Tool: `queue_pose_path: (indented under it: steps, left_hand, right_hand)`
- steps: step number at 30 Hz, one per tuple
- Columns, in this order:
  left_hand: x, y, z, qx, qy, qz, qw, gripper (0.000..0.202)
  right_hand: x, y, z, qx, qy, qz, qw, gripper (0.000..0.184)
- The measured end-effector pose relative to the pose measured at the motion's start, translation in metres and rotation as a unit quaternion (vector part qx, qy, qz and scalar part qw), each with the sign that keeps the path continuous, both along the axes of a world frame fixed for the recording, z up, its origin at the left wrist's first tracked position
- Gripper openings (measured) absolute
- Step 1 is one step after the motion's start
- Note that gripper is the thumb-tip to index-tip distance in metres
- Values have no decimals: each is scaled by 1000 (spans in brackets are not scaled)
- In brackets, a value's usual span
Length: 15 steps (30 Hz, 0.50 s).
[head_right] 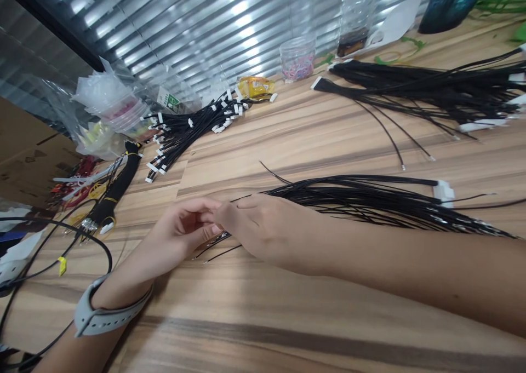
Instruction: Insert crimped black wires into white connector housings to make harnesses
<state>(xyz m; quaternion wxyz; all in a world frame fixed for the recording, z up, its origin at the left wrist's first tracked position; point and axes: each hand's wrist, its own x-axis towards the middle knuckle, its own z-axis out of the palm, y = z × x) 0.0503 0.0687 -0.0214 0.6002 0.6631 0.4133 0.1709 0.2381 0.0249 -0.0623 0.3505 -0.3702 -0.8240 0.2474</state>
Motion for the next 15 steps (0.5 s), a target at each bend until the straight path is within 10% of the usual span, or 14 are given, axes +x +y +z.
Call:
queue_pose_path:
  steps: [15]
  left_hand:
    - [-3,2,-4,-5,11,-9,1000,21]
  right_hand:
    - [-1,4,9,44,64,18,997,17]
